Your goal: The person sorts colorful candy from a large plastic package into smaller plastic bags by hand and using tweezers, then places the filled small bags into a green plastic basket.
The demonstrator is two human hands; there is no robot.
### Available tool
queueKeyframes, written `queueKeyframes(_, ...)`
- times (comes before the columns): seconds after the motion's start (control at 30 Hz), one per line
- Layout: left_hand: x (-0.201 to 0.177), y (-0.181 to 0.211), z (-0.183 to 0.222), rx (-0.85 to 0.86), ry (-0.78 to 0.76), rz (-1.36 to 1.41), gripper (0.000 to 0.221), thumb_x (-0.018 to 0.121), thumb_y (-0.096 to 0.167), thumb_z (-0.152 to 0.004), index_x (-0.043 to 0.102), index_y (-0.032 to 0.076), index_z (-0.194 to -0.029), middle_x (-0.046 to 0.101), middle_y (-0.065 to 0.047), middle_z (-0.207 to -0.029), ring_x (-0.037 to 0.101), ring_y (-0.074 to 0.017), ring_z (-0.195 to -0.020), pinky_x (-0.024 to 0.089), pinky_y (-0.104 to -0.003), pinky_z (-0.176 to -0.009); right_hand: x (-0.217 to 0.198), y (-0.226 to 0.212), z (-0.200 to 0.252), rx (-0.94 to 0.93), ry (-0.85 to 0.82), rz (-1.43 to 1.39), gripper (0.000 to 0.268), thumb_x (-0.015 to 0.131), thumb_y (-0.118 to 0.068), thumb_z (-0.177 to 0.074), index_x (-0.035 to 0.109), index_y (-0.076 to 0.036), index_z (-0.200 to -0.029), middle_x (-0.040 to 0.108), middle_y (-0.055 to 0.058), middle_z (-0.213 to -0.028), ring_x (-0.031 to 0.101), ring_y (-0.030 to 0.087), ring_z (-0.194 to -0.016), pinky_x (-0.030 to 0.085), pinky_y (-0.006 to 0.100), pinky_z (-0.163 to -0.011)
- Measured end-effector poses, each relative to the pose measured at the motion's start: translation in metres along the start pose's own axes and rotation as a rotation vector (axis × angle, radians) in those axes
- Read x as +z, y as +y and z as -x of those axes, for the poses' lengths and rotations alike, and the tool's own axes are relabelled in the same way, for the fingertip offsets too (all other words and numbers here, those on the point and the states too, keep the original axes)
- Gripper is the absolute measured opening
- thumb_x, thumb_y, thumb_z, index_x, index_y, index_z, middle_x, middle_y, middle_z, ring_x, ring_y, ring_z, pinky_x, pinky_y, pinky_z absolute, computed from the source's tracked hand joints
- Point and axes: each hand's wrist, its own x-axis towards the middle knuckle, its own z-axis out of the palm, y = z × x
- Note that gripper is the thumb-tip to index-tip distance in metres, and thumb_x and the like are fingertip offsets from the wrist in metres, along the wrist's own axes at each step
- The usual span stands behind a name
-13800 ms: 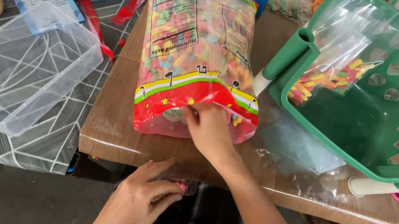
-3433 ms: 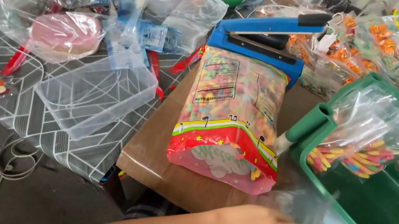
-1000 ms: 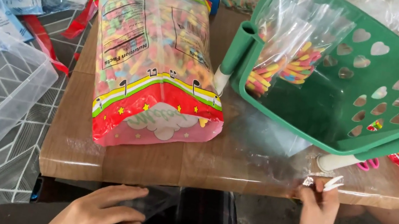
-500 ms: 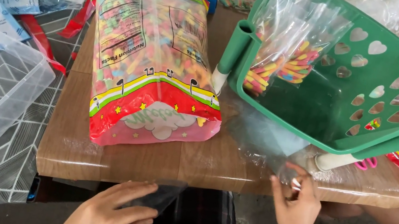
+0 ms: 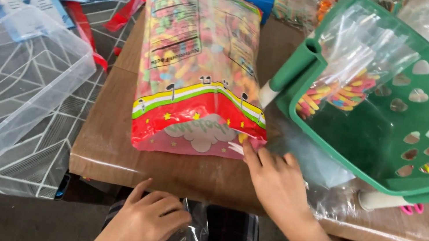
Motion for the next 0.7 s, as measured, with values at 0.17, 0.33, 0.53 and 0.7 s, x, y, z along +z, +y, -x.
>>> queueKeyframes(0.17, -0.006, -0.003, 0.003, -0.004, -0.073, 0.093, 0.028, 0.068, 0.002, -0.082, 0.063, 0.018, -0.104, 0.072, -0.004, -0.094, 0.072, -0.0267, -0.083, 0.046, -0.050, -0.088, 0.002, 0.025, -0.026, -0.128, -0.152, 0.303, 0.023, 0.063, -0.017, -0.086, 0.062, -0.023, -0.108, 0.065, -0.004, -0.072, 0.062, 0.017, -0.060, 0.041, 0.034, -0.062)
queueKeyframes(0.33, -0.025, 0.001, -0.008, 0.078, 0.039, 0.239, 0.014, 0.069, 0.000, -0.091, 0.068, 0.004, -0.105, 0.072, -0.015, -0.105, 0.069, -0.0329, -0.099, 0.053, -0.046, -0.093, 0.006, 0.034, -0.027, -0.206, -0.102, 0.337, 0.029, 0.067, -0.008, -0.083, 0.062, -0.021, -0.109, 0.057, -0.006, -0.075, 0.054, 0.016, -0.060, 0.036, 0.034, -0.060)
queueKeyframes(0.53, -0.019, 0.000, -0.005, 0.077, 0.075, 0.197, 0.016, 0.073, 0.008, -0.093, 0.073, 0.003, -0.108, 0.073, -0.018, -0.114, 0.069, -0.0360, -0.111, 0.052, -0.051, -0.103, 0.028, 0.018, -0.030, -0.213, -0.007, 0.169, 0.030, 0.062, -0.015, -0.095, 0.062, -0.016, -0.126, 0.063, -0.006, -0.080, 0.057, 0.012, -0.062, 0.039, 0.031, -0.061)
queueKeyframes(0.7, -0.014, -0.006, 0.001, 0.115, 0.052, 0.204, 0.014, 0.067, 0.006, -0.095, 0.072, 0.007, -0.108, 0.074, -0.011, -0.123, 0.065, -0.0351, -0.117, 0.047, -0.053, -0.104, 0.061, 0.001, -0.022, -0.064, 0.065, -0.091, 0.021, 0.067, -0.025, -0.102, 0.064, -0.014, -0.120, 0.066, -0.002, -0.072, 0.064, 0.019, -0.060, 0.049, 0.036, -0.063)
